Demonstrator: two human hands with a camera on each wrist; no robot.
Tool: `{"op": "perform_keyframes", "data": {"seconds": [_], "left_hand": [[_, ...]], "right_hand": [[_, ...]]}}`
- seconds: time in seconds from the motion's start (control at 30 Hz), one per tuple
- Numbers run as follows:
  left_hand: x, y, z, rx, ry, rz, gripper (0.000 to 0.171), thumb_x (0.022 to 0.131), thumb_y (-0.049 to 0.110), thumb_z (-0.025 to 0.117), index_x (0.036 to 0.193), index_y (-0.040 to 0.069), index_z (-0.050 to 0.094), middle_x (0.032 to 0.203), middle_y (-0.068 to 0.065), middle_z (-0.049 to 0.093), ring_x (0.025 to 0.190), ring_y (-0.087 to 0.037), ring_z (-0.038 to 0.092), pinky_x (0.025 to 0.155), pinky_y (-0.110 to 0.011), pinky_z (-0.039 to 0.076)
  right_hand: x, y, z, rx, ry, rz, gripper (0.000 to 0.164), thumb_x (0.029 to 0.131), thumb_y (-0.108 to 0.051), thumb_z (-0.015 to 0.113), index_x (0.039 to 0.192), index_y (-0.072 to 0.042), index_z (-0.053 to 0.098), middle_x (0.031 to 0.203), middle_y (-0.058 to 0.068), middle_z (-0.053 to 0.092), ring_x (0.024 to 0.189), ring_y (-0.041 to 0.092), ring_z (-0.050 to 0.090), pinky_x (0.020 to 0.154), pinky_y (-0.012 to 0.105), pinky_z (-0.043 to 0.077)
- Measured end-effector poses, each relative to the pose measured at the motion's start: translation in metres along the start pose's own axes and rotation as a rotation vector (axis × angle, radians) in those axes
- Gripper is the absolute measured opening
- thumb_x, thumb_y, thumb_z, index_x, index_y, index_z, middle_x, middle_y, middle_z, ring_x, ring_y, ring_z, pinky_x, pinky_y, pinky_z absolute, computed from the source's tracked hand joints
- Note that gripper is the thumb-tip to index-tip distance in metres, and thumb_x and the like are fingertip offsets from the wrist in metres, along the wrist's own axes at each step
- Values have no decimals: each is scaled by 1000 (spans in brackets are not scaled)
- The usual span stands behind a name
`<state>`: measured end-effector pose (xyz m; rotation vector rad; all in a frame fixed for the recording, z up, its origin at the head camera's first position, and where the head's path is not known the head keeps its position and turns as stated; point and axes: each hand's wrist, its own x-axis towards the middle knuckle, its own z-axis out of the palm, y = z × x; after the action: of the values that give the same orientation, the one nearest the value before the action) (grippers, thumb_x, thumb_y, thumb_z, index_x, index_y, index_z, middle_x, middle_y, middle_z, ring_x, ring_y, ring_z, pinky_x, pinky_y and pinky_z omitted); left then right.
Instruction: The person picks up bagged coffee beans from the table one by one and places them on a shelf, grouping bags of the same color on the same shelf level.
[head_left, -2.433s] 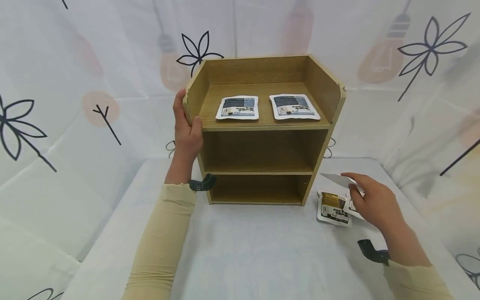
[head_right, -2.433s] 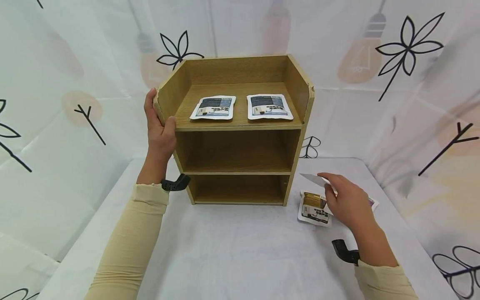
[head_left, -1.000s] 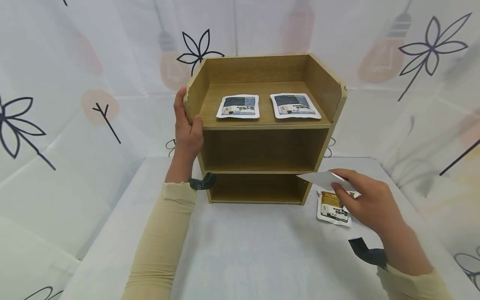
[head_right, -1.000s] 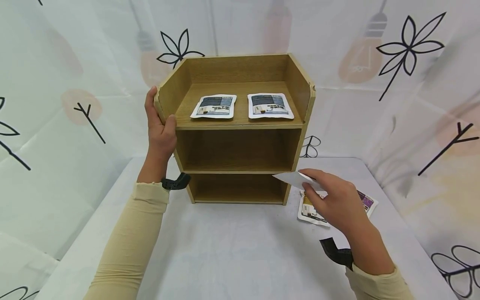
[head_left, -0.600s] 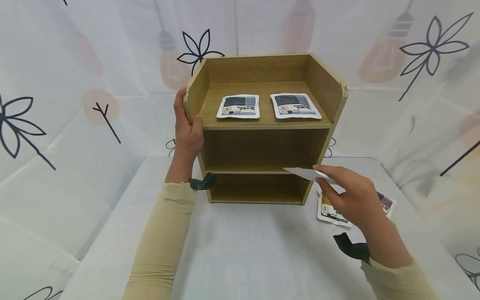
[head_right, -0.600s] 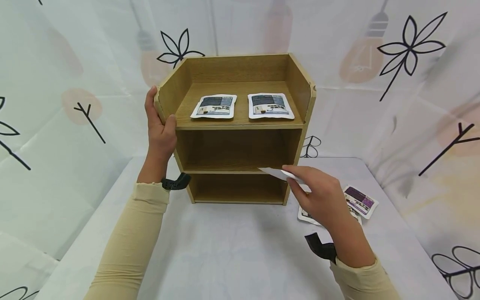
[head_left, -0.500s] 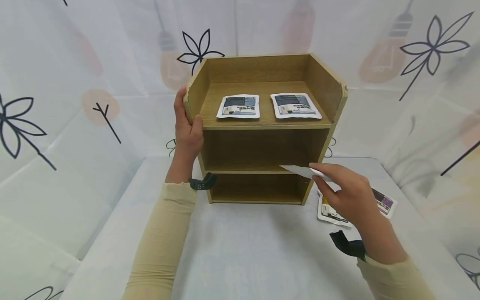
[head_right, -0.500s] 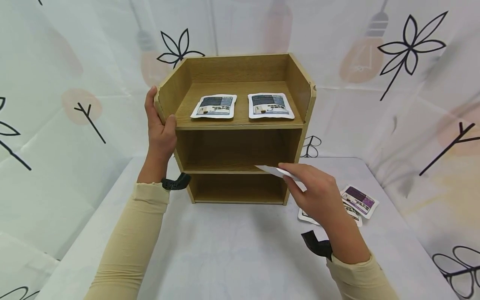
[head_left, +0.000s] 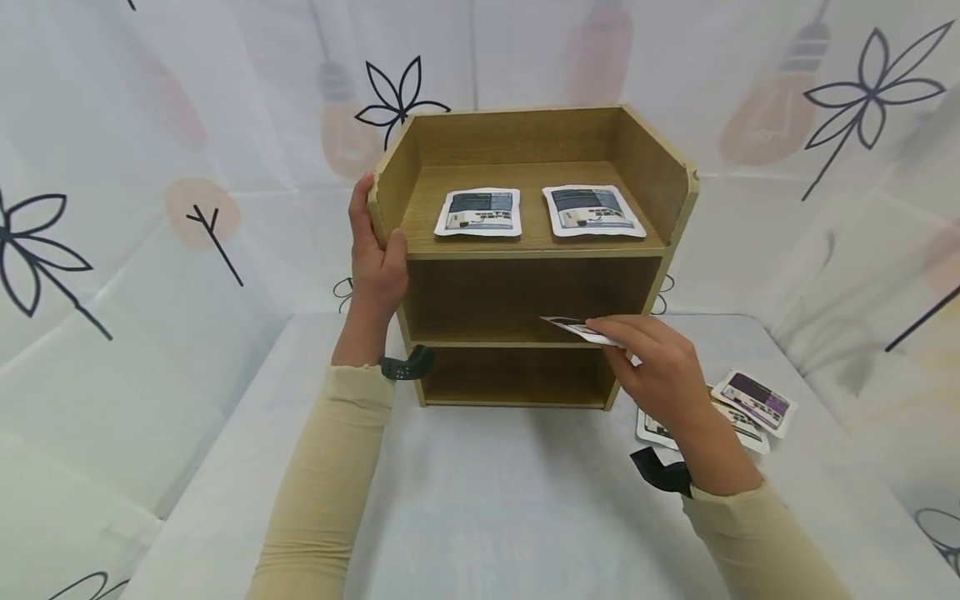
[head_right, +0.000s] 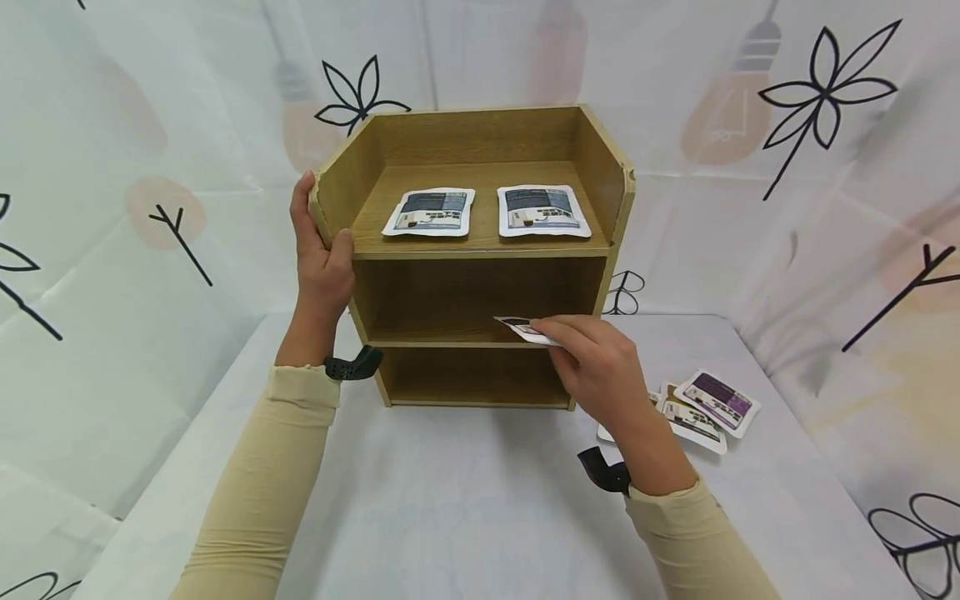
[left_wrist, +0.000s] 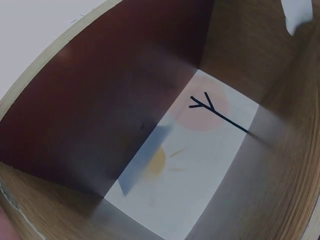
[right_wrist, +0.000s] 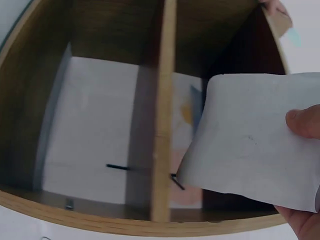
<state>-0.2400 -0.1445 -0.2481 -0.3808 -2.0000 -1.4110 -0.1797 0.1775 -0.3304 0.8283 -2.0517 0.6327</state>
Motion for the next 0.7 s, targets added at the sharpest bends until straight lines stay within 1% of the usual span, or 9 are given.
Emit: {"op": "perform_keyframes", "data": {"seconds": [0.1, 0.17, 0.2, 0.3, 0.4, 0.53, 0.7], "left_hand": [[0, 1, 0, 2, -1, -8, 67, 92, 3, 41, 150, 27, 17, 152, -2, 26, 131, -18, 34, 107, -39, 33], [0, 2, -1, 9, 0, -17, 66, 93, 4, 41, 150, 28, 17, 152, -2, 26, 131, -18, 34, 107, -39, 33], [0, 3, -1, 13, 1, -18, 66, 93, 4, 41, 150, 28, 17, 152, -2, 26, 131, -19, 34, 107, -39, 34], [-1, 4, 0, 15, 4, -11, 66, 93, 3, 40, 150, 26, 17, 152, -3, 26, 131, -20, 34, 107, -39, 33], [-1, 5, 0, 14, 8, 3, 65, 92, 2, 40, 150, 24, 18, 152, -4, 26, 131, -20, 34, 107, -39, 33], [-1, 6, 1, 15, 7, 7, 65, 92, 2, 40, 150, 24, 18, 152, -4, 26, 132, -20, 34, 107, -39, 33], [-1, 3, 1, 16, 14, -8, 66, 92, 4, 40, 150, 26, 18, 152, -2, 26, 131, -18, 34, 107, -39, 32]], "right_hand": [[-2, 4, 7, -20, -5, 8, 45, 73, 12, 72, 111, -11, 73, 99, 10, 73, 87, 27, 68, 82, 27, 52], [-3, 6, 11, -31, -8, 4, 43, 73, 12, 71, 110, -11, 73, 98, 10, 73, 86, 27, 67, 76, 40, 53], [-4, 7, 13, -37, -7, -1, 42, 73, 12, 71, 109, -11, 74, 97, 10, 73, 86, 28, 67, 75, 43, 53], [-5, 12, 17, -53, -20, -17, 39, 74, 12, 70, 106, -10, 75, 97, 11, 73, 87, 30, 67, 75, 45, 54], [-7, 16, 20, -74, -56, -26, 36, 74, 10, 71, 104, -10, 75, 99, 11, 72, 90, 30, 66, 79, 45, 54], [-10, 20, 23, -87, -146, -16, 35, 73, 7, 73, 103, -11, 74, 104, 9, 70, 98, 29, 64, 85, 45, 52], [-14, 20, 25, -78, -264, 10, 37, 71, 0, 77, 106, -13, 73, 109, 7, 67, 105, 28, 60, 91, 45, 48]]}}
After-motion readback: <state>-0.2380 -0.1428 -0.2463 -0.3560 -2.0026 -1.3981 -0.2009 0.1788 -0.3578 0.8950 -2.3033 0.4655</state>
